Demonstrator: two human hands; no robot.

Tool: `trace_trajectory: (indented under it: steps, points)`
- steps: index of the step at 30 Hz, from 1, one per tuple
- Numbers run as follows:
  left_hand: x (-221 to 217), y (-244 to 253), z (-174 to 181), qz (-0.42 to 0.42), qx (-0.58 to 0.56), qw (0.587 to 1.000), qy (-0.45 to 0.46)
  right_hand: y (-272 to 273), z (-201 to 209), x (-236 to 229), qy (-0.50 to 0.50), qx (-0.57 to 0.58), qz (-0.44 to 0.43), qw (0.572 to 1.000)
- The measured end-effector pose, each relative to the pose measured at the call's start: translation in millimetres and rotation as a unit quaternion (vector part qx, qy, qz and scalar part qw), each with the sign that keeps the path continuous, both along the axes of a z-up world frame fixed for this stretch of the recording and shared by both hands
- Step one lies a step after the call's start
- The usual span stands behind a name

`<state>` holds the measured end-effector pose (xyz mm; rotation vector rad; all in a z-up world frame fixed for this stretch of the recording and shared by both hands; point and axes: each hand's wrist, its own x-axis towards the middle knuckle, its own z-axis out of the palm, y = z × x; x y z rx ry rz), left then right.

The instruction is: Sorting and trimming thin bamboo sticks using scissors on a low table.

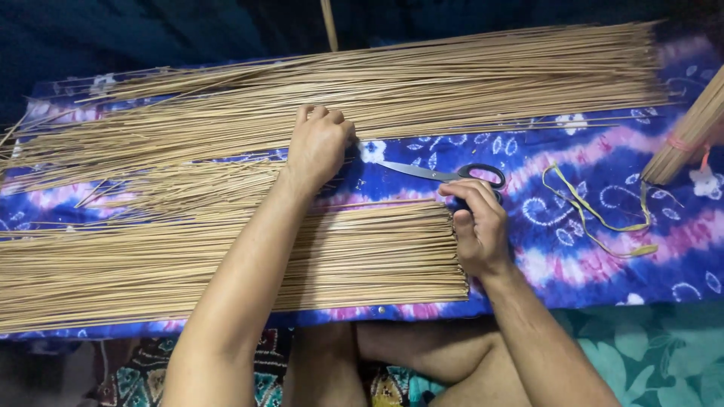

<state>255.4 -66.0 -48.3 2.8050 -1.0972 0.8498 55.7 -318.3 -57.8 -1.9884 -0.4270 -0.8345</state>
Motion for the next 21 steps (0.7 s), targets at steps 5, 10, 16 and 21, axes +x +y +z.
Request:
trace_trajectory:
  steps: [5, 10, 16, 21]
  points:
    - [0, -2, 3, -0.018, 0.004, 0.999, -0.044, 2, 7, -2, 0.0, 0.005, 0.003, 1.0]
    - [-2, -5, 6, -0.04, 0.013, 0.996, -0.084, 1, 5, -3, 0.007, 0.008, 0.001, 1.0]
    - [1, -7, 12, -0.068, 0.009, 0.99, -0.124, 1, 4, -3, -0.002, -0.007, -0.001, 1.0]
    - [3, -5, 16, -0.067, -0.01, 0.988, -0.138, 4, 11, -4, -0.007, -0.006, -0.003, 1.0]
